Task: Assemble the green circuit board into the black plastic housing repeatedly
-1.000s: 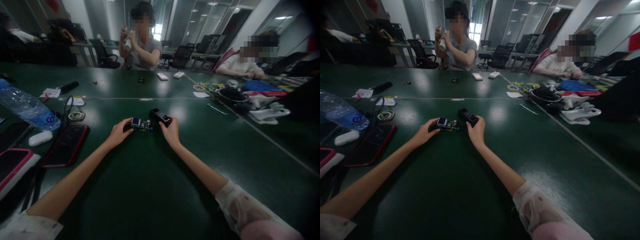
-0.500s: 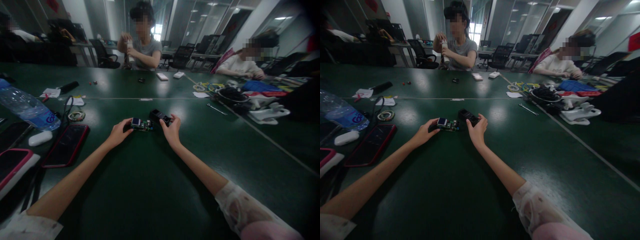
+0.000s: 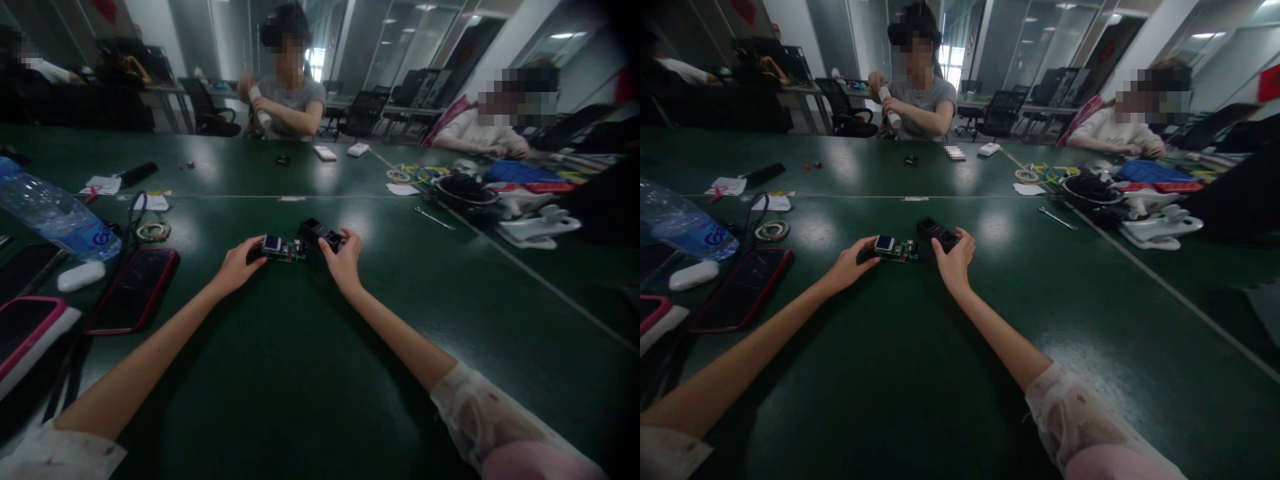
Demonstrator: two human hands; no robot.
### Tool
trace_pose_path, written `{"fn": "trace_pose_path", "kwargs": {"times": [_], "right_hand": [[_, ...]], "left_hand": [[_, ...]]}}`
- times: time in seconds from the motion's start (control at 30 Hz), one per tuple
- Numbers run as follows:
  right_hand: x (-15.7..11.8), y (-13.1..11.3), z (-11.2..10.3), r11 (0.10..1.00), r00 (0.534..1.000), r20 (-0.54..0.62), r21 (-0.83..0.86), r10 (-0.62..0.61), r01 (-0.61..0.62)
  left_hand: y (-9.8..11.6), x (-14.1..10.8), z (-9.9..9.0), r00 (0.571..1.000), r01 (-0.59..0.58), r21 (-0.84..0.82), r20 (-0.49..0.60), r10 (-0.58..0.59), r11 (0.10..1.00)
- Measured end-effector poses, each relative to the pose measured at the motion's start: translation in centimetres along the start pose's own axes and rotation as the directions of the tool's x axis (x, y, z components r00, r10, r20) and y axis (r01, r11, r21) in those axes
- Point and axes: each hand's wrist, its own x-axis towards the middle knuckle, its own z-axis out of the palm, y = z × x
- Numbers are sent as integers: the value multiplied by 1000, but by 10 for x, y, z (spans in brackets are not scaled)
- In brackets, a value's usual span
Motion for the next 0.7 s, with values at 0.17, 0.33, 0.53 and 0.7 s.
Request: {"fn": "trace_pose_path", "kwargs": {"times": [0.17,0.33,0.53,0.7], "right_hand": [[0,-7,-3,999,999,33,16,34,-34],[0,-11,-5,998,994,83,0,69,-69],[1,-6,-3,998,993,96,-22,65,-63],[2,-3,0,998,995,87,-51,39,-34]], "left_hand": [[2,-1,0,1000,12,-10,1,-12,1000],[4,-1,-1,1000,15,-22,6,-15,1000],[4,-1,-1,1000,16,-14,6,-15,1000],[3,-1,-1,1000,11,0,-4,-11,1000]]}}
